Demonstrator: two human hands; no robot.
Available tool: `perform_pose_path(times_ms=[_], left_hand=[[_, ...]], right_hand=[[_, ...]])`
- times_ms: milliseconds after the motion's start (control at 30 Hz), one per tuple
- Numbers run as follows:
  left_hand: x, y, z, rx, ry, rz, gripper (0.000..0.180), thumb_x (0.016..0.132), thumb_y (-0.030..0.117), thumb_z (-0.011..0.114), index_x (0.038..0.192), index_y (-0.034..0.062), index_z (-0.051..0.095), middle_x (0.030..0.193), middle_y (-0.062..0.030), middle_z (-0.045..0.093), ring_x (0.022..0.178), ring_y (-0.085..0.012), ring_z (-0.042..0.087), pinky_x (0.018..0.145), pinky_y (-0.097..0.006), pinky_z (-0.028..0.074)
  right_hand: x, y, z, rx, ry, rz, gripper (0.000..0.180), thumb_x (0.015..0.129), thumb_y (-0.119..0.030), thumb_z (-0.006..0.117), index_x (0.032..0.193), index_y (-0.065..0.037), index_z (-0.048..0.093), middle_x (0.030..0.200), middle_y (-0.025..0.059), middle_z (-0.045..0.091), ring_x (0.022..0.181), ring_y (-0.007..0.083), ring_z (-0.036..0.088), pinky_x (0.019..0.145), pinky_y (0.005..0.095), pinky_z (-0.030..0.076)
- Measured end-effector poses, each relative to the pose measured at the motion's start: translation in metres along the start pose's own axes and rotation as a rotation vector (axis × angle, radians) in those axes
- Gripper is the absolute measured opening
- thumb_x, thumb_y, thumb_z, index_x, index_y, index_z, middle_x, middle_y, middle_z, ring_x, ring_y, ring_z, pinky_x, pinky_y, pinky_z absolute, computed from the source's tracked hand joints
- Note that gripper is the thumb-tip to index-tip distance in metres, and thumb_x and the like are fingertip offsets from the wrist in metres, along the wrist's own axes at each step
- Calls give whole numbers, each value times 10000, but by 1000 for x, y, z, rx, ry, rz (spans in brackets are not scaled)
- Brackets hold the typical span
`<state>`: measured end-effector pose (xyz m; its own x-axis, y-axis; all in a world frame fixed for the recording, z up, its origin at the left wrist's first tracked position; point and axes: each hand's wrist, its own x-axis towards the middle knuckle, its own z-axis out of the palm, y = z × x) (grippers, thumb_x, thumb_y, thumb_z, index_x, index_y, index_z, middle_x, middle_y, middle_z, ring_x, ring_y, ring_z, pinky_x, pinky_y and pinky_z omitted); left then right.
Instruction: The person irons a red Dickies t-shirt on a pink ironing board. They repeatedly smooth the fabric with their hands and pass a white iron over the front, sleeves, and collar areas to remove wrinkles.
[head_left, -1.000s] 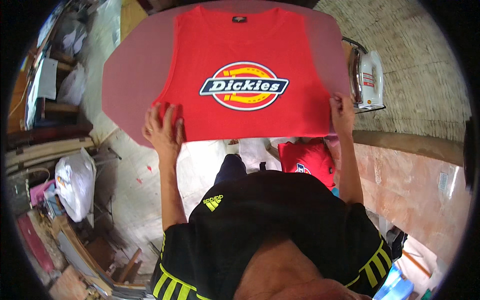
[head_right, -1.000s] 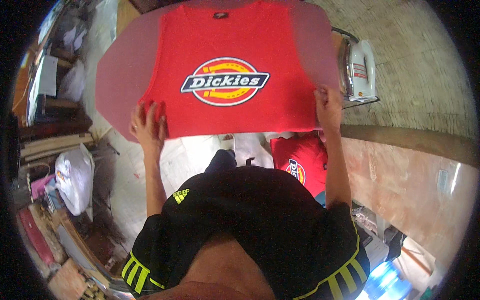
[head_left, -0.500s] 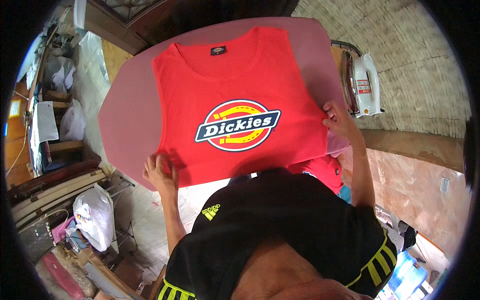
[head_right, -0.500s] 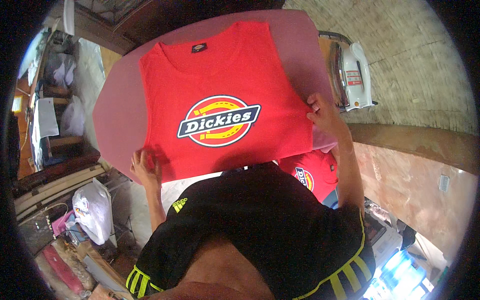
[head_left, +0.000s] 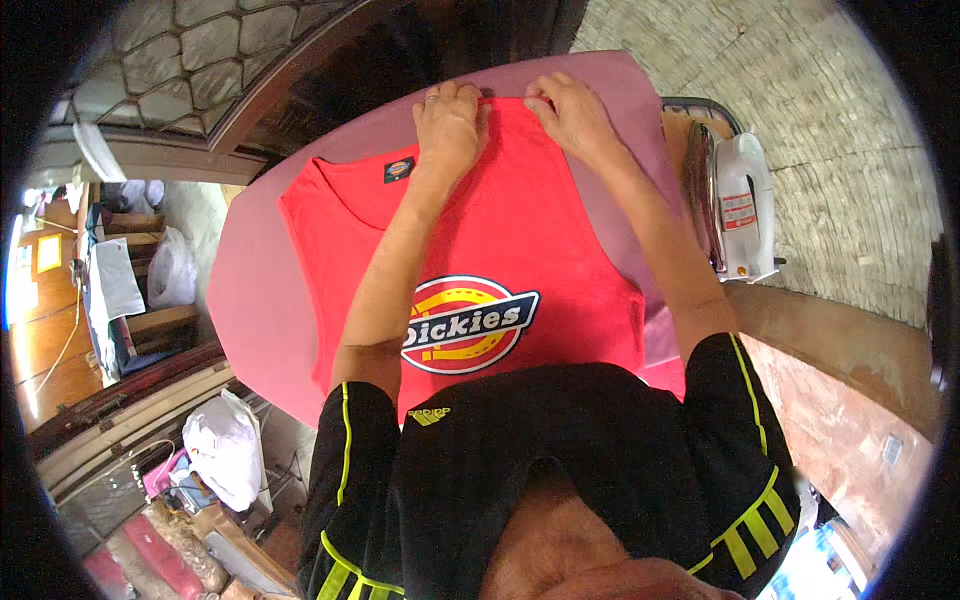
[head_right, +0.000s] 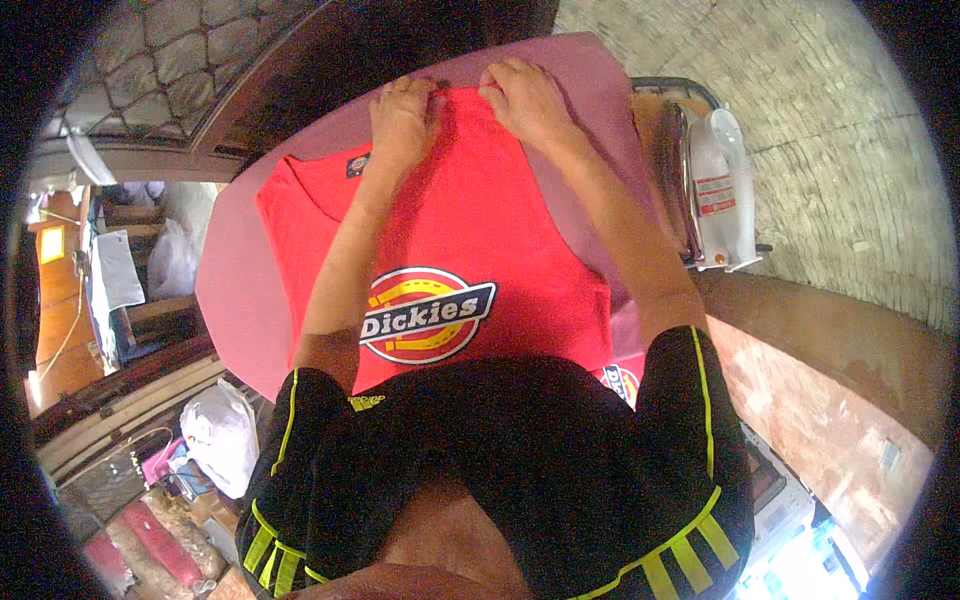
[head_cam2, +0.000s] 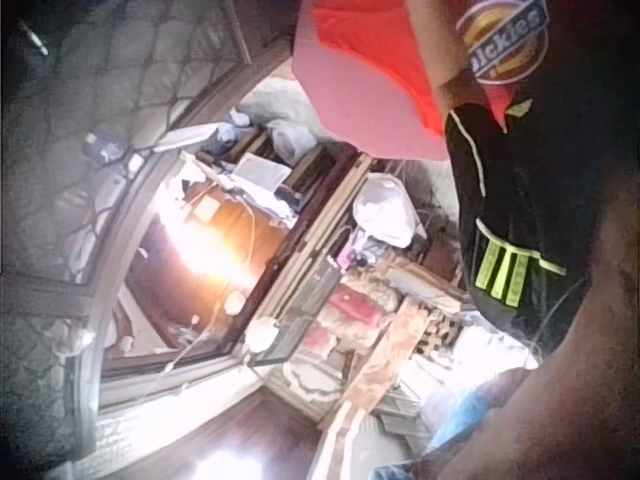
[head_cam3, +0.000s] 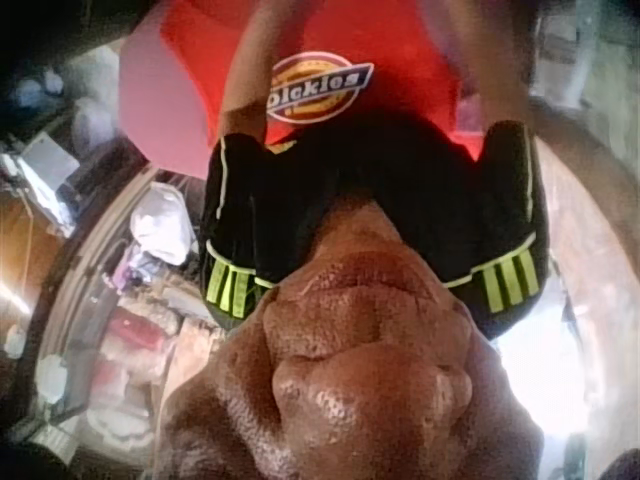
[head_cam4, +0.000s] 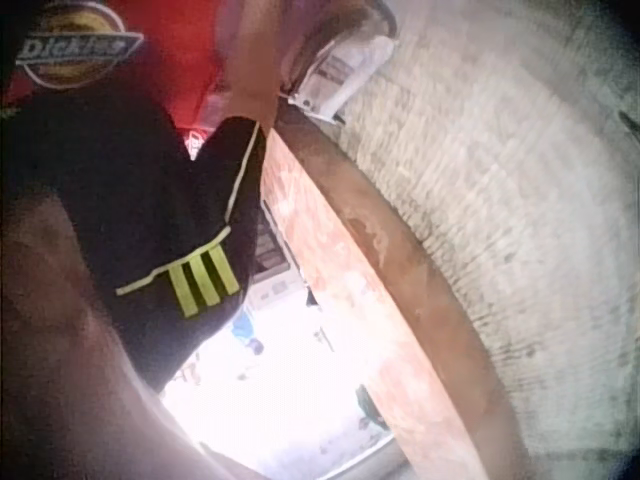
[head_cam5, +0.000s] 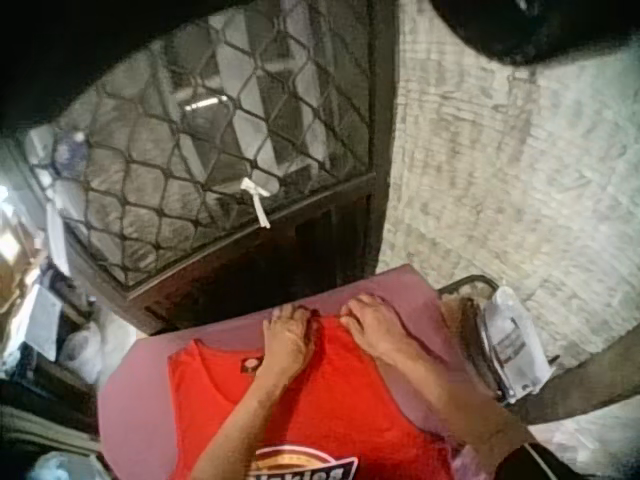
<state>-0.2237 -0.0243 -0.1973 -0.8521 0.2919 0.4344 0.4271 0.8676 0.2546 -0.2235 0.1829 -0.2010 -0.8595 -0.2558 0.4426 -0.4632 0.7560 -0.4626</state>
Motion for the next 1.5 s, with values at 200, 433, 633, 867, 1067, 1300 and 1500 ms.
perform_pose_path(times_ms=[200,433,633,867,1067,1300,1500], left_hand=[[4,-2,2,18,81,46,192,820,199,691,979,91,677,1043,-97,604,998,-333,561,812,-476,431],[-29,51,17,69,31,309,542,917,424,566,1328,71,544,1423,-148,474,1320,-353,423,1048,-495,346],[-27,46,14,97,-66,274,642,986,467,424,1475,53,385,1536,-196,345,1402,-387,328,1125,-556,240],[-28,41,21,133,-7,294,641,979,498,420,1471,88,399,1527,-161,370,1389,-376,347,1122,-559,245],[-31,41,11,184,-91,231,620,981,460,420,1478,90,392,1537,-162,360,1419,-363,317,1128,-563,234],[-11,-4,37,-42,-149,364,492,988,438,453,1413,193,488,1527,-52,394,1417,-261,337,1099,-530,283],[-33,-78,-65,123,-64,166,435,879,225,556,1314,199,558,1399,-13,525,1252,-274,527,986,-540,422]], right_hand=[[10,-3,3,-10,25,38,177,902,-231,604,949,-61,610,938,131,642,877,384,623,731,480,501],[13,37,2,247,266,-151,374,916,-404,592,987,-40,641,778,208,664,750,457,642,681,499,515],[-125,-55,-90,48,-71,218,201,942,-210,620,1018,-24,629,921,151,659,777,322,643,683,401,523],[-251,-99,-98,-134,99,502,133,877,-162,669,945,-56,625,870,160,648,800,382,643,678,465,526],[-261,-91,-78,-131,258,439,79,849,-76,673,907,-51,626,870,148,645,830,371,631,703,459,513],[-180,-106,-56,-10,196,235,203,863,-35,633,1066,-43,637,1030,168,661,995,372,621,843,454,511],[-59,-67,21,-207,96,-171,232,923,-44,535,1134,-37,632,1211,154,609,1108,353,573,959,430,470]])
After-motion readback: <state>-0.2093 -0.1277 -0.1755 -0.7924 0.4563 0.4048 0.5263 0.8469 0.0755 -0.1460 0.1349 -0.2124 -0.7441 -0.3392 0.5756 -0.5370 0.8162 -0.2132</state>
